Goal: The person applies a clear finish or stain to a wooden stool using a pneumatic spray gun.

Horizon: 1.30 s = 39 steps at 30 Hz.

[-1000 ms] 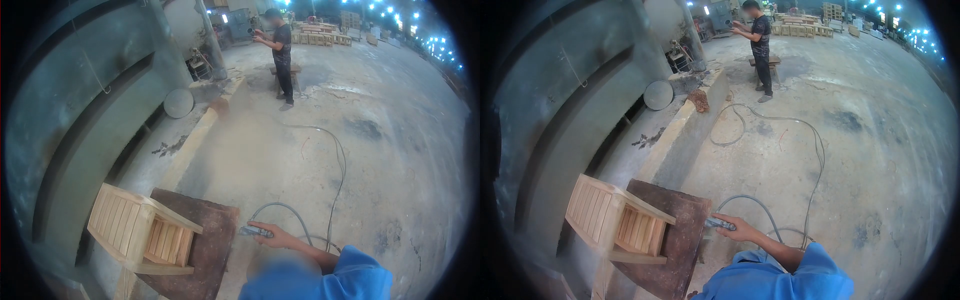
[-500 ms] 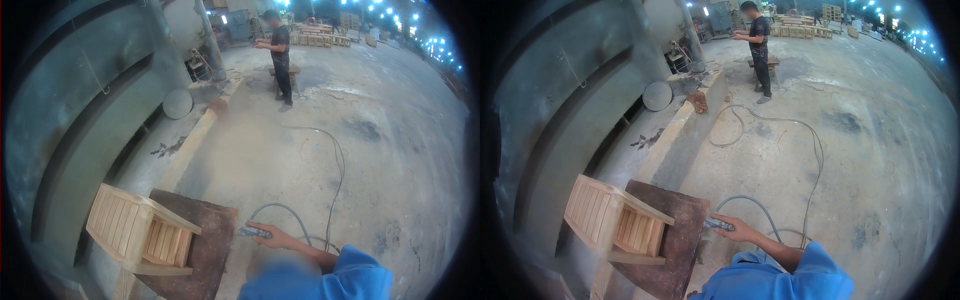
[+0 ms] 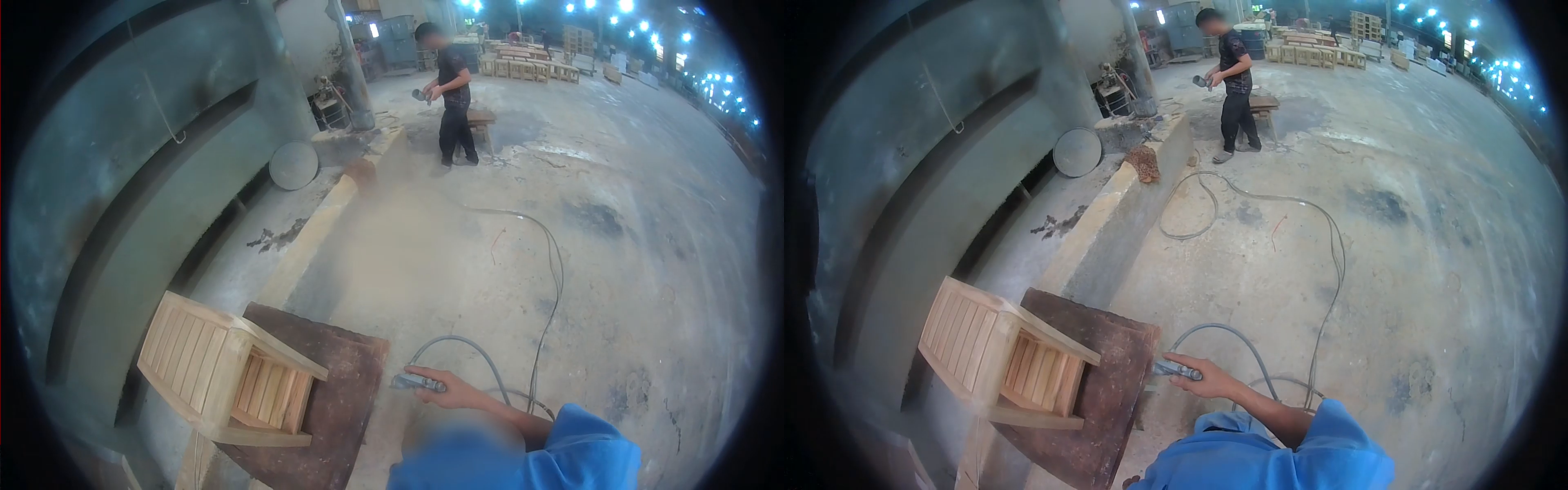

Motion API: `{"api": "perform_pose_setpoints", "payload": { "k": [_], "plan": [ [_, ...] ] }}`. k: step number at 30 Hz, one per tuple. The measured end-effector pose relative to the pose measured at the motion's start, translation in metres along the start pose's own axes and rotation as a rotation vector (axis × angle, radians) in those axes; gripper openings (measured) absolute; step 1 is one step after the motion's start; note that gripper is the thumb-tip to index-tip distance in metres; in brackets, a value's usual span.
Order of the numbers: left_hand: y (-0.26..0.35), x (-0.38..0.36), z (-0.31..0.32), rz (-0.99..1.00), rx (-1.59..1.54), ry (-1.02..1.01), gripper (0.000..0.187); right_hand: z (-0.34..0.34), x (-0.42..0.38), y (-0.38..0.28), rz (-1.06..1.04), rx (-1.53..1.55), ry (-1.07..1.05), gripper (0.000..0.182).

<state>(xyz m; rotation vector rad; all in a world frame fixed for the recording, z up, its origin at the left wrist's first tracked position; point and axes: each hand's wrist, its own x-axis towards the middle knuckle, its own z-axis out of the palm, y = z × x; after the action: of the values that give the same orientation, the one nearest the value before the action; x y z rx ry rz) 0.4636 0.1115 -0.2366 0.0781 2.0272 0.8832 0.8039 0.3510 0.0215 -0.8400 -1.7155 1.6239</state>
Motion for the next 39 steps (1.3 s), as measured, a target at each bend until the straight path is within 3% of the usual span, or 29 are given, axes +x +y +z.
{"api": "perform_pose_setpoints", "payload": {
  "k": [11,14,17,39],
  "plan": [
    [-0.004,0.003,-0.004,-0.023,-0.001,0.000,0.063,0.003,-0.001,0.004,0.060,0.016,-0.043,0.055],
    [-0.006,0.003,-0.004,-0.032,-0.007,0.001,0.063,0.005,0.001,0.007,-0.036,-0.031,0.004,0.055],
    [-0.009,0.002,-0.005,-0.041,-0.017,0.004,0.062,0.002,0.000,0.000,0.083,0.030,-0.056,0.055],
    [-0.026,0.019,-0.028,-0.077,-0.033,-0.042,0.061,0.020,-0.001,0.006,0.082,-0.056,0.047,0.056]
  ]
}}
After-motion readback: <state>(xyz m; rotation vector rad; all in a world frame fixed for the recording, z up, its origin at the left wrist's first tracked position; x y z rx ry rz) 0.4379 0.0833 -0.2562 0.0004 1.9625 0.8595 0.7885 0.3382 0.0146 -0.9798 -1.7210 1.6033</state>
